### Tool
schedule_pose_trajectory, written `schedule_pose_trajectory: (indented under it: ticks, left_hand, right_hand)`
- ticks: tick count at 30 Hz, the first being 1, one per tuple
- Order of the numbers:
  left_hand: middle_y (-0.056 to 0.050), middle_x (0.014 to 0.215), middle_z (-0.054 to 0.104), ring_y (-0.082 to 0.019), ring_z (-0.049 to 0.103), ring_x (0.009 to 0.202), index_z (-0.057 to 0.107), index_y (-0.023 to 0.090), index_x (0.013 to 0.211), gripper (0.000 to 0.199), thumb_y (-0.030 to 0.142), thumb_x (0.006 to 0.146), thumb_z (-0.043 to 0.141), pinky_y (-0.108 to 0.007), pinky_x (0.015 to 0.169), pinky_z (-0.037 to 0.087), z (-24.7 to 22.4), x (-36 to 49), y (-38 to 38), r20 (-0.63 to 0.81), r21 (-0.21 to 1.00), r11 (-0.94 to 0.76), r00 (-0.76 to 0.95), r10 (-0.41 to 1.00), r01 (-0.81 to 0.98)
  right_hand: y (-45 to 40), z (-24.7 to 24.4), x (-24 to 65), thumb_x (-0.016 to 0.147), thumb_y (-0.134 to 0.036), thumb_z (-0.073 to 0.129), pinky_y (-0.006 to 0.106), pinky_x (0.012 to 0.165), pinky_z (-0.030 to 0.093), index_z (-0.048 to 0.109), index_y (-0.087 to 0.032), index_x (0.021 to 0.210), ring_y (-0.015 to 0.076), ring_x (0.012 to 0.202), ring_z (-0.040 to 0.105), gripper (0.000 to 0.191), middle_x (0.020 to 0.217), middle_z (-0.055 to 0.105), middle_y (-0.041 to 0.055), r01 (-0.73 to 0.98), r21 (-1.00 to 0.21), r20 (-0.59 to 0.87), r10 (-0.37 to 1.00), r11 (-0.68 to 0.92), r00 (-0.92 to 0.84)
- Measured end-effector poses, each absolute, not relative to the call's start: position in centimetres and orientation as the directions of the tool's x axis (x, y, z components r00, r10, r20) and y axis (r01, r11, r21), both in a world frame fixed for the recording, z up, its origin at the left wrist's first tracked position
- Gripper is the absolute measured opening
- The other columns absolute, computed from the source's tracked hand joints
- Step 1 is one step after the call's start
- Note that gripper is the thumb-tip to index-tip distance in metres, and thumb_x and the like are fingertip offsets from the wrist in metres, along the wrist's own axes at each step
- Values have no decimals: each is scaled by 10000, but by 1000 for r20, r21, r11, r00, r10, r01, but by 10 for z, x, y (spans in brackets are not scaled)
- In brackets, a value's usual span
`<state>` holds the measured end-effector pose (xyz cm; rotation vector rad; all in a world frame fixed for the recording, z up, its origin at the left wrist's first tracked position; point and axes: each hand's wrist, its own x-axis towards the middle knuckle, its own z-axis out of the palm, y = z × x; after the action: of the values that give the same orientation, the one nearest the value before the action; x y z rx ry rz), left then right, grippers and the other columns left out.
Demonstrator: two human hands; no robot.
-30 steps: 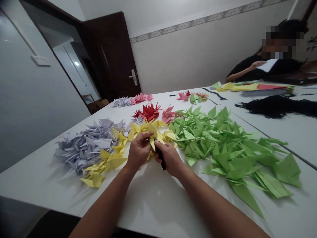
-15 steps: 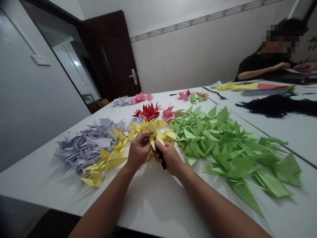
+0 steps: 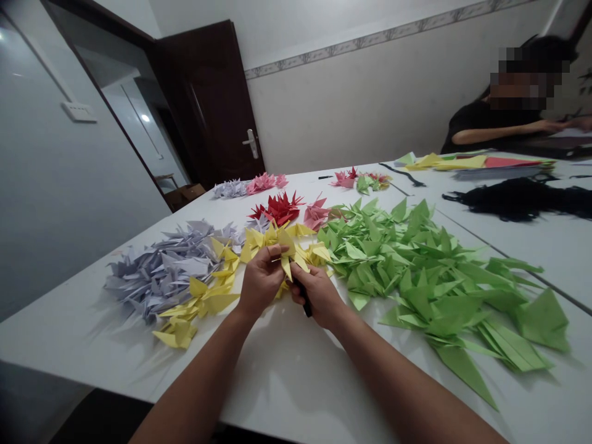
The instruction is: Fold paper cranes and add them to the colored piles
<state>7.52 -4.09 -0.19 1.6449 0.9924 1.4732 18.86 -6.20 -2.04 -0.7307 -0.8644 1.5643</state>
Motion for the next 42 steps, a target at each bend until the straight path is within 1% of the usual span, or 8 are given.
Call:
schedule_pose_trajectory:
  ticks: [10, 16, 22, 28, 31, 34, 39, 42]
  left_hand:
    - [-72, 984, 682, -157, 663, 866, 653, 149, 929, 326, 34, 640, 553, -250, 771, 537, -3, 75, -41, 456, 883, -459, 54, 888, 94]
    - [-76, 989, 676, -163, 660, 883, 651, 148, 937, 328, 38, 643, 556, -265, 789, 539, -2, 75, -42, 461, 880, -465, 57, 885, 101]
    - [-73, 978, 674, -157, 661, 859, 643, 143, 937, 316, 44, 652, 549, -265, 773, 544, -2, 76, -41, 461, 879, -465, 65, 885, 102]
    - [-69, 981, 677, -164, 657, 898, 653, 152, 931, 315, 38, 652, 562, -265, 800, 536, -1, 76, -41, 469, 875, -473, 56, 881, 101]
    - [-61, 959, 684, -157, 661, 870, 662, 156, 903, 309, 32, 634, 575, -251, 781, 535, 1, 77, -42, 453, 888, -455, 39, 891, 68]
    - [-56, 935, 695, -151, 665, 835, 667, 154, 872, 299, 26, 613, 591, -244, 764, 534, 1, 76, -43, 438, 898, -439, 25, 899, 41]
    - [-58, 948, 698, -141, 667, 811, 662, 151, 889, 297, 39, 625, 587, -230, 722, 531, 0, 76, -42, 446, 894, -447, 32, 895, 45]
    - [-63, 963, 694, -141, 664, 830, 658, 150, 895, 294, 48, 629, 586, -221, 722, 530, -2, 76, -41, 450, 892, -451, 27, 893, 39]
  right_hand:
    - [-62, -20, 189, 564, -518, 813, 162, 360, 218, 482, -173, 647, 38, 428, 334, 486, 525, 439, -59, -524, -847, 2, 986, -86, -164]
    - [-62, -21, 189, 570, -527, 805, 171, 361, 220, 484, -177, 652, 45, 435, 337, 482, 541, 445, -56, -513, -855, 11, 987, -73, -160]
    - [-63, -20, 189, 562, -512, 811, 174, 364, 226, 502, -171, 640, 49, 443, 346, 467, 533, 448, -52, -510, -858, 19, 987, -67, -162]
    - [-64, -19, 190, 563, -517, 809, 180, 364, 227, 502, -173, 629, 46, 435, 337, 466, 535, 459, -47, -501, -864, 27, 987, -56, -156]
    - [-64, -19, 189, 576, -520, 801, 180, 360, 226, 498, -174, 630, 48, 435, 338, 463, 537, 446, -49, -498, -865, 16, 989, -61, -149]
    - [-63, -20, 187, 550, -539, 807, 175, 352, 223, 489, -177, 626, 45, 425, 336, 488, 531, 445, -53, -507, -859, 2, 990, -70, -139]
    - [-63, -20, 186, 528, -532, 823, 162, 351, 221, 492, -175, 648, 38, 420, 333, 502, 525, 459, -58, -545, -834, -13, 990, -90, -144]
    - [-64, -18, 187, 533, -521, 826, 161, 350, 222, 488, -174, 651, 40, 423, 341, 498, 530, 459, -58, -562, -821, -16, 989, -97, -146]
